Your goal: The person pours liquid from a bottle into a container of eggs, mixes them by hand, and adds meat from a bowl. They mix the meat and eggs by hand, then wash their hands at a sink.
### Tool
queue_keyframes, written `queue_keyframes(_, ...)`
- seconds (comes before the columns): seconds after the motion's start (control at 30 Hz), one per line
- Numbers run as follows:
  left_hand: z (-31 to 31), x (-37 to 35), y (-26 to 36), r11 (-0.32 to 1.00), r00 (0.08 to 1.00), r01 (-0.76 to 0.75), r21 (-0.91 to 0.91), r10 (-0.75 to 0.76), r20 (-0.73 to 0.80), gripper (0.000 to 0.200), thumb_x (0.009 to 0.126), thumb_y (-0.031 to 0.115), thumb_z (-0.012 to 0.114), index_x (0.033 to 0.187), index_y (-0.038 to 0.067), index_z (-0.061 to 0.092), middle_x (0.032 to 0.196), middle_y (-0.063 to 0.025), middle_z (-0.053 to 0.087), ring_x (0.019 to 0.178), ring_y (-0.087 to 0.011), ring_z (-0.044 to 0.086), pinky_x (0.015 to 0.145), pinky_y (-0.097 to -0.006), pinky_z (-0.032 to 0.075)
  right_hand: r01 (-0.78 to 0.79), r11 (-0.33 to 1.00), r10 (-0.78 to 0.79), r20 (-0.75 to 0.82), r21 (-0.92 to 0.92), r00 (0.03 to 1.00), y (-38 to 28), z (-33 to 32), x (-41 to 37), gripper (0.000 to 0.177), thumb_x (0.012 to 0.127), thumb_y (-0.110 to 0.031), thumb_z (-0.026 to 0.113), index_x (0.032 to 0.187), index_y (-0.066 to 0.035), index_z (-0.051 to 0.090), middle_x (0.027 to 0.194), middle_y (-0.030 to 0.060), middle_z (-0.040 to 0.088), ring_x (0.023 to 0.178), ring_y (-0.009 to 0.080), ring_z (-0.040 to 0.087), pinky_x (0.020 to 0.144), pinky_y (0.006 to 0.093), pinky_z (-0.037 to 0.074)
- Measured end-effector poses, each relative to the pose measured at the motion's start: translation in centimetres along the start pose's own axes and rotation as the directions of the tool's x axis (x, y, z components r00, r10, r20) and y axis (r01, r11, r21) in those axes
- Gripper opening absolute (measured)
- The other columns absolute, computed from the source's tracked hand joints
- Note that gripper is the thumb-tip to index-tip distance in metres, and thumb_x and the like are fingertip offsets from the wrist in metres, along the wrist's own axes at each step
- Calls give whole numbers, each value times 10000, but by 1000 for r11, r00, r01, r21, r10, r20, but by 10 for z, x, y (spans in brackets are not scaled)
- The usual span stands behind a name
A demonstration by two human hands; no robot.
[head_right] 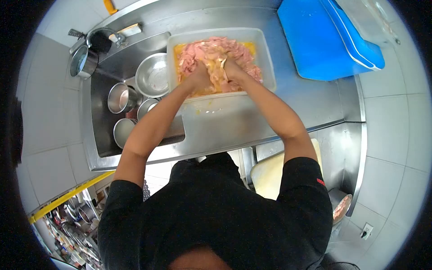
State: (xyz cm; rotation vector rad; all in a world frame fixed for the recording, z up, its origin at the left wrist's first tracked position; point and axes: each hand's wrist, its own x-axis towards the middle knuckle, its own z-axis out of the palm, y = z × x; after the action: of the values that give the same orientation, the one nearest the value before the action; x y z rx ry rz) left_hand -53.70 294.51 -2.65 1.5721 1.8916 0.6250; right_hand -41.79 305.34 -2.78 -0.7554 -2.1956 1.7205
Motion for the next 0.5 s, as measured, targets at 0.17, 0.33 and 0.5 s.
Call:
queue_keyframes(0.17,-76,11,79,873,933,317,-372,-215,290,638,676,212,707,1155,-109,433,1061,-261,567,1024,-316,556,837,-333,470,-349,834,317,148,427,937,11,-30,26,285,801,-135,593,1072,-49,572,875,62,587,720,178,561,557,309,469)
queue_keyframes(0.33,-49,55,25,966,947,-255,45,259,-192,892,634,292,763,1353,59,291,1238,-231,473,1069,-374,523,879,-372,455,-370,783,410,32,500,911,3,-76,22,317,854,-155,578,1120,-18,474,947,79,574,706,150,564,583,346,509)
queue_keyframes(0.5,-41,9,29,791,1000,21,612,-17,-12,917,664,282,731,1410,167,211,1394,-262,229,1088,-419,504,894,-398,452,-44,808,78,33,-587,996,-1,-90,-45,525,792,-175,630,1215,30,396,991,124,575,812,246,580,747,378,490)
